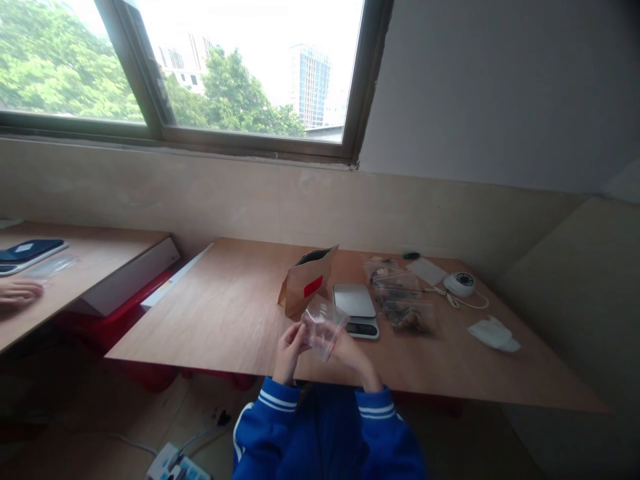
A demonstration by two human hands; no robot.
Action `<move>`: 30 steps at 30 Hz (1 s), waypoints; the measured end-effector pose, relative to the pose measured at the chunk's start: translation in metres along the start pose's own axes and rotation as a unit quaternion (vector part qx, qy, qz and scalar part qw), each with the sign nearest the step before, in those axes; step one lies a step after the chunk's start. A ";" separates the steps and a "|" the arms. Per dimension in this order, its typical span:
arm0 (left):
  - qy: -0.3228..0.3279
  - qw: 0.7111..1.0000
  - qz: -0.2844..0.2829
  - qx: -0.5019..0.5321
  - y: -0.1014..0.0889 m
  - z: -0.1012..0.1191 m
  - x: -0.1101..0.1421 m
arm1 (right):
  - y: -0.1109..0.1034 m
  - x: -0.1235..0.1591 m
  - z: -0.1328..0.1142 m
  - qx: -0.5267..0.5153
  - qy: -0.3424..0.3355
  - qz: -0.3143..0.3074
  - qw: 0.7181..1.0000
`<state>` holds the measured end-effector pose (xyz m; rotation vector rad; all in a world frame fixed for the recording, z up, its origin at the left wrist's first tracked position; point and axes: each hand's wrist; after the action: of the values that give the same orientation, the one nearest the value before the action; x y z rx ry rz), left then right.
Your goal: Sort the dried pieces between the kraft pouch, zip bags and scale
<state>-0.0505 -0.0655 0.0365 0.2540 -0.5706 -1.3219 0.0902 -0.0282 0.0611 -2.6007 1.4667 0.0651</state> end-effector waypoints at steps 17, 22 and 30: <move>-0.027 0.999 -0.008 -0.033 0.001 0.015 0.005 | 0.002 0.000 -0.003 0.050 -0.053 0.070 0.995; -0.001 0.997 -0.006 -0.073 0.001 0.017 0.007 | 0.002 0.000 -0.007 0.089 -0.058 0.090 0.990; 0.028 0.997 0.013 -0.072 0.001 0.015 0.007 | 0.008 -0.003 -0.013 0.017 -0.046 0.090 0.995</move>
<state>-0.0565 -0.0693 0.0517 0.1642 -0.4277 -1.3208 0.0811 -0.0320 0.0733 -2.3981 1.6481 0.1766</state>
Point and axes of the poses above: each hand's wrist, its own x-axis away from the middle knuckle, its own y-axis out of the palm, z = x × y, and after that the axes turned 5 degrees about -y, right-handed
